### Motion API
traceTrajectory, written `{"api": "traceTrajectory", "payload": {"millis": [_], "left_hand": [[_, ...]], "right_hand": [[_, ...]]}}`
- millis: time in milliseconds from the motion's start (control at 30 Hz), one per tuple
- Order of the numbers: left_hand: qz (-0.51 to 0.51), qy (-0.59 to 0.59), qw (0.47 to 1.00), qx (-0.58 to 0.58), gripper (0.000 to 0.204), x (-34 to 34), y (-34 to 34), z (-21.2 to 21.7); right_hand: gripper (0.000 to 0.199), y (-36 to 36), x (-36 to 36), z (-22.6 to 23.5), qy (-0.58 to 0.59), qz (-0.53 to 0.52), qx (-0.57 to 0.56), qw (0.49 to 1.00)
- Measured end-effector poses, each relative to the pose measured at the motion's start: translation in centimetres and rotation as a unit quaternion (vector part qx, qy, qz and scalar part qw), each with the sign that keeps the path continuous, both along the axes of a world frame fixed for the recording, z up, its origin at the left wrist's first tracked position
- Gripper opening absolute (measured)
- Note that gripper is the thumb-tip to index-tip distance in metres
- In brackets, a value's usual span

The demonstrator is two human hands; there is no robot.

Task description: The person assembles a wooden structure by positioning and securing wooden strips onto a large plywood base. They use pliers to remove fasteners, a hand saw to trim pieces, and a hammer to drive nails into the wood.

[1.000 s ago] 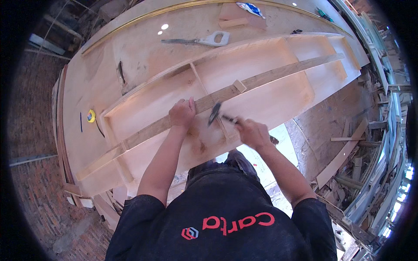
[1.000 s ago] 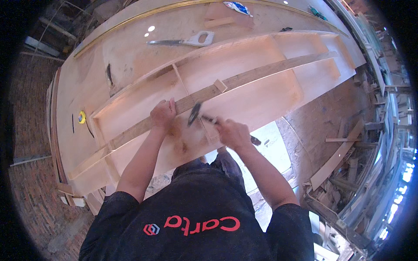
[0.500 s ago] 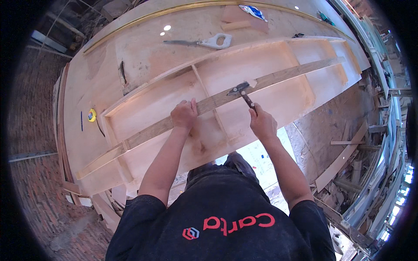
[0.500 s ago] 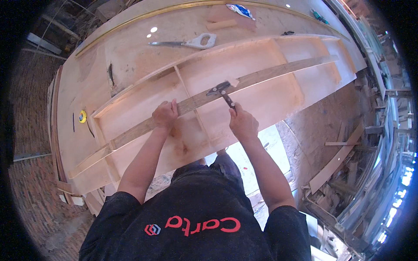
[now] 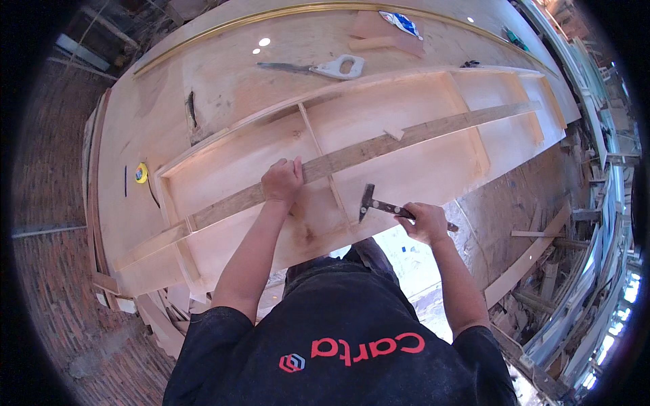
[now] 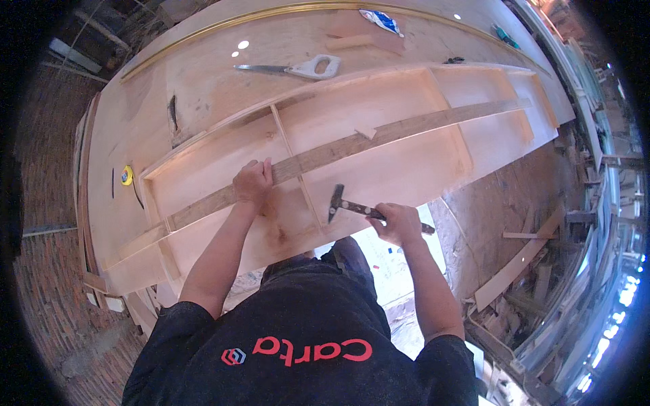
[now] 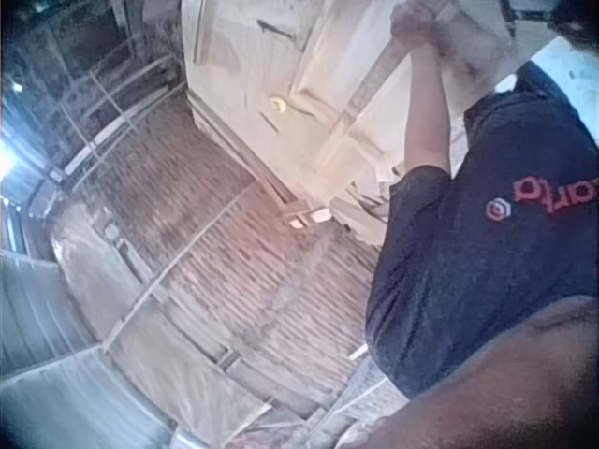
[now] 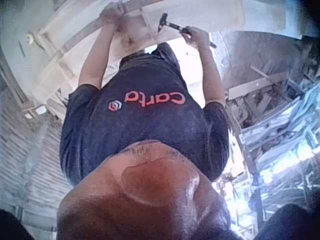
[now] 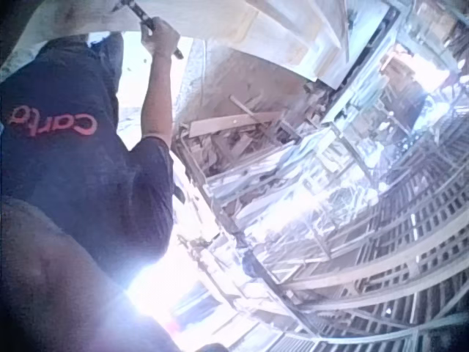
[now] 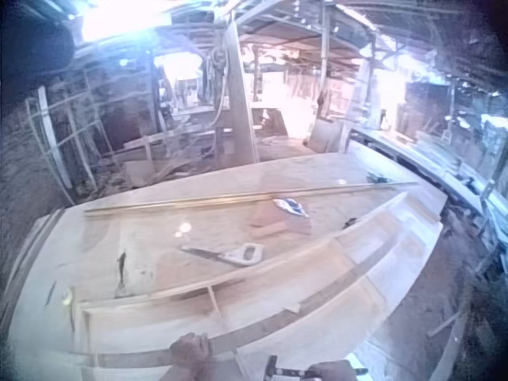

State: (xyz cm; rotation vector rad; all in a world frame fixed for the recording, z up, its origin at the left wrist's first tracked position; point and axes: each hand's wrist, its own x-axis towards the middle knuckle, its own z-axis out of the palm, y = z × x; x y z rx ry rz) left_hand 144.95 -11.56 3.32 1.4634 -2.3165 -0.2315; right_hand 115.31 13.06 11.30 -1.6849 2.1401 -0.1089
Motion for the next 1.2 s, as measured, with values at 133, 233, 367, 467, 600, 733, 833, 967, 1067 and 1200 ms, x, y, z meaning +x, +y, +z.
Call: {"api": "traceTrajectory", "payload": {"millis": [133,233,367,467,600,733,833,967,1067,1200], "left_hand": [[0.005,0.0,0.998,0.06,0.041,0.1,-0.3,0.9],[0.002,0.07,0.997,0.028,0.032,0.5,-0.1,1.8],[0.062,0.1,0.991,-0.058,0.05,1.5,3.0,6.0],[0.14,0.106,0.979,-0.104,0.05,2.6,6.8,8.3],[0.249,0.083,0.961,-0.09,0.048,5.9,13.6,8.9],[0.373,0.076,0.922,-0.074,0.042,10.3,21.0,6.8],[0.417,0.05,0.905,-0.075,0.039,13.2,24.7,5.0],[0.419,0.027,0.903,-0.09,0.042,18.1,24.2,4.8],[0.399,0.026,0.91,-0.108,0.044,23.5,22.2,5.1],[0.344,0.027,0.93,-0.129,0.046,31.8,18.6,4.8]], "right_hand": [[0.027,-1.8,-4.6,-0.8,0.024,0.023,0.068,0.997],[0.027,-4.5,-6.8,-1.1,0.004,0.072,-0.096,0.993],[0.033,-11.3,-7.1,-0.8,-0.046,0.016,-0.277,0.96],[0.036,-16.1,-5.8,0.1,0.011,-0.033,-0.215,0.976],[0.037,-18.8,-6.5,-0.6,0.025,0.048,-0.133,0.99],[0.04,-18.5,-3.7,1.4,-0.08,0.072,-0.076,0.991],[0.04,-15.7,1.7,1.2,-0.137,0.13,-0.028,0.982],[0.043,-13.8,9.9,1.5,-0.153,0.234,-0.116,0.953],[0.046,-13.8,8.7,-0.8,-0.168,0.064,-0.231,0.956],[0.042,-9.1,-2.4,-7.1,0.042,-0.15,-0.18,0.971]]}}
